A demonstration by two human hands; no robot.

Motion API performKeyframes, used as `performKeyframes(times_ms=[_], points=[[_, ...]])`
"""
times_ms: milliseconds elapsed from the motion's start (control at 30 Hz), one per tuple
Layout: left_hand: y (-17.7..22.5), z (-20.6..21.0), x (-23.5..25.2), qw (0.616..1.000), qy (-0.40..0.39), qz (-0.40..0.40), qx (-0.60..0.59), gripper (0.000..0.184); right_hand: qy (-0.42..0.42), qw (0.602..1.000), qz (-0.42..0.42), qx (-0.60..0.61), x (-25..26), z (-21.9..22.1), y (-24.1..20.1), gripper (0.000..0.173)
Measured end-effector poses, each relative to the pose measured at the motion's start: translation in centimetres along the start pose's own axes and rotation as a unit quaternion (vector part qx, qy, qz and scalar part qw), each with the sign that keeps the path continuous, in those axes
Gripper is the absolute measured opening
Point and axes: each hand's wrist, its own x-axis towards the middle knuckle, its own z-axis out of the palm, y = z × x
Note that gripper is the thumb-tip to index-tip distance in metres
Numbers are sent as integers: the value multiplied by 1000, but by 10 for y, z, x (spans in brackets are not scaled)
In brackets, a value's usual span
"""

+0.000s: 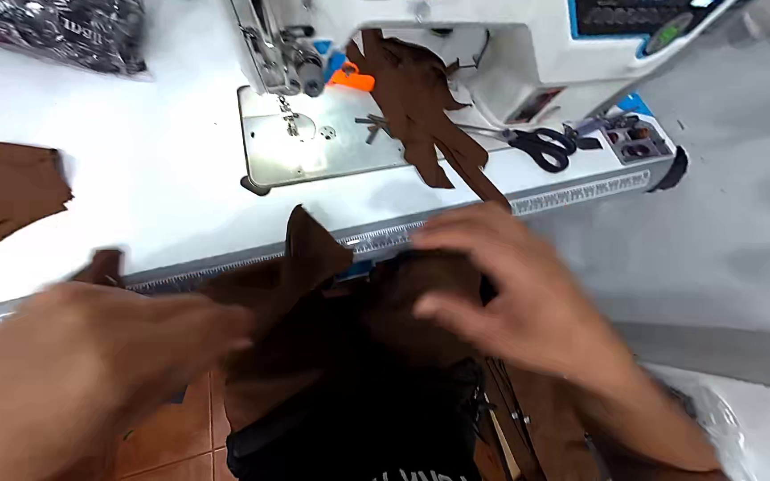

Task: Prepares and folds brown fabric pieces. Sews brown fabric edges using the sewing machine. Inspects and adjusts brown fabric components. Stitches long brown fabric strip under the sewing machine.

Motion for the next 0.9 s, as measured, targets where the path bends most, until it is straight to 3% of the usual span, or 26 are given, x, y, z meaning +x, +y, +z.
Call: performKeyframes(times_ms=[67, 133, 167, 200, 267, 367, 433, 600, 700, 767, 833, 900], points=[[44, 11, 19, 993, -17, 115, 26, 28, -35, 994, -85, 58, -13, 33, -40, 55], [69, 19, 31, 982, -36, 183, 15, 26, -69, 977, -135, 147, -28, 61, -48, 39], [71, 23, 31, 980, -49, 192, 1, 28, -86, 972, -130, 177, -42, 66, -40, 22], [66, 30, 30, 980, -53, 192, -24, 30, -101, 969, -109, 199, -60, 63, -27, 17], [42, 57, 26, 976, -47, 180, -112, 33, -114, 963, -41, 241, -108, 41, 2, 28], [4, 106, 29, 944, -50, 111, -308, 32, -60, 945, 72, 314, -179, 5, 41, 30], [-13, 138, 41, 924, -27, 49, -379, 25, -8, 941, 144, 307, -206, -14, 66, 25], [-39, 192, 87, 888, 38, -104, -447, 11, 42, 934, 282, 217, -191, -26, 144, 15], [-58, 216, 109, 878, 14, -223, -424, 17, 17, 924, 333, 184, -169, -13, 184, 4], [-76, 231, 104, 910, 49, -220, -347, 27, -39, 940, 335, 45, -162, -7, 200, 22], [-88, 224, 72, 936, 140, -224, -232, 29, -73, 945, 310, -81, -153, -3, 197, 46], [-93, 204, 23, 928, 209, -262, -162, 26, -41, 953, 293, -70, -143, 5, 165, 43]])
